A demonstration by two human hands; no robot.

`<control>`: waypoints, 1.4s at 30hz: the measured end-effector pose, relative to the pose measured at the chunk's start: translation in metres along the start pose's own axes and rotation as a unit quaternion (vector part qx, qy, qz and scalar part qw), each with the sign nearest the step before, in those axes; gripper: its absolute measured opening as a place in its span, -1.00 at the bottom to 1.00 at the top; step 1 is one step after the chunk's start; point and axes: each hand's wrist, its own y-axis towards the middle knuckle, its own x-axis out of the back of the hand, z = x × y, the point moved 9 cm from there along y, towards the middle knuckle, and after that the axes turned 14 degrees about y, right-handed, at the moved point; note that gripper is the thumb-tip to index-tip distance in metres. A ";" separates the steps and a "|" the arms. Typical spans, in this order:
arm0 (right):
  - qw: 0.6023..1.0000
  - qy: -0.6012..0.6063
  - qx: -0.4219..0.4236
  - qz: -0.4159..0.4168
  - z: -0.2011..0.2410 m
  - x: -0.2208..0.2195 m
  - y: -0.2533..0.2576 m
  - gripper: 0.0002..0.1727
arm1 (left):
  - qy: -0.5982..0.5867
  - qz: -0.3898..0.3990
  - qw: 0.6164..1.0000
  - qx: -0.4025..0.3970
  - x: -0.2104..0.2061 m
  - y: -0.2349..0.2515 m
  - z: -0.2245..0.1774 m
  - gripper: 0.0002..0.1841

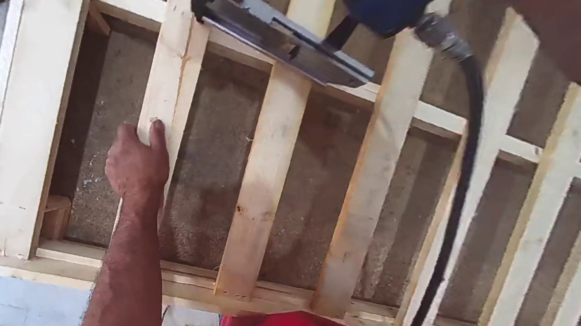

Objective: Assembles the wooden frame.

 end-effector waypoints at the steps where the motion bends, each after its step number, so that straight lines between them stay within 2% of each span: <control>1: 0.996 -0.028 -0.066 0.046 -0.010 0.004 0.004 -0.86 | -0.021 -0.073 0.996 -0.046 0.008 -0.010 -0.004 -0.33; 2: 0.987 -0.035 -0.122 0.103 -0.029 0.015 0.011 -0.82 | -0.057 -0.156 0.980 -0.110 0.015 -0.025 -0.011 -0.44; 3: 0.979 -0.036 -0.151 0.130 -0.046 0.029 0.012 -0.78 | -0.098 -0.199 0.958 -0.181 0.018 -0.042 -0.024 -0.49; 4: 0.976 -0.040 -0.165 0.137 -0.056 0.045 0.003 -0.75 | -0.127 -0.193 0.945 -0.232 0.015 -0.061 -0.045 -0.51; 5: 0.975 -0.043 -0.175 0.132 -0.061 0.056 -0.015 -0.74 | -0.146 -0.136 0.945 -0.259 0.003 -0.080 -0.071 -0.48; 6: 0.977 -0.047 -0.178 0.108 -0.058 0.064 -0.036 -0.74 | -0.170 -0.043 0.948 -0.265 -0.014 -0.094 -0.101 -0.43; 8: 0.980 -0.068 -0.182 0.031 -0.032 0.068 -0.090 -0.77 | -0.213 0.129 0.945 -0.214 -0.051 -0.108 -0.156 -0.30; 10: 0.979 -0.078 -0.187 -0.025 -0.023 0.075 -0.116 -0.74 | -0.157 0.191 0.956 -0.156 -0.072 -0.105 -0.178 -0.22; 12: 0.980 -0.072 -0.183 -0.024 -0.035 0.078 -0.120 -0.72 | -0.121 0.199 0.963 -0.134 -0.078 -0.104 -0.176 -0.19; 15: 0.983 -0.062 -0.170 -0.010 -0.048 0.082 -0.114 -0.72 | -0.089 0.186 0.971 -0.117 -0.076 -0.102 -0.173 -0.15; 18: 0.978 -0.061 -0.198 -0.011 -0.062 0.084 -0.118 -0.85 | -0.057 0.173 0.977 -0.108 -0.077 -0.103 -0.172 -0.10; 21: 0.975 -0.067 -0.212 0.003 -0.065 0.089 -0.125 -0.90 | -0.039 0.162 0.980 -0.104 -0.075 -0.104 -0.175 -0.05; 25: 0.976 -0.081 -0.200 0.012 -0.070 0.092 -0.130 -0.77 | -0.027 0.152 0.983 -0.098 -0.073 -0.105 -0.174 -0.04; 28: 0.976 -0.072 -0.206 0.000 -0.076 0.098 -0.139 -0.89 | -0.029 0.150 0.983 -0.099 -0.072 -0.106 -0.174 -0.05; 33: 0.975 -0.076 -0.211 0.006 -0.085 0.106 -0.146 -0.80 | -0.028 0.150 0.983 -0.099 -0.070 -0.107 -0.176 -0.06; 36: 0.974 -0.088 -0.208 -0.018 -0.076 0.100 -0.156 -0.87 | -0.030 0.137 0.985 -0.098 -0.068 -0.108 -0.174 -0.06; 38: 0.971 -0.092 -0.215 -0.041 -0.071 0.101 -0.171 -0.85 | -0.025 0.077 0.990 -0.112 -0.058 -0.113 -0.171 -0.16; 40: 0.970 -0.099 -0.212 -0.067 -0.070 0.118 -0.192 -0.75 | -0.032 -0.045 0.983 -0.174 -0.038 -0.127 -0.177 -0.33; 42: 0.970 -0.087 -0.211 -0.085 -0.081 0.144 -0.227 -0.73 | -0.103 -0.157 0.941 -0.282 -0.027 -0.164 -0.198 -0.46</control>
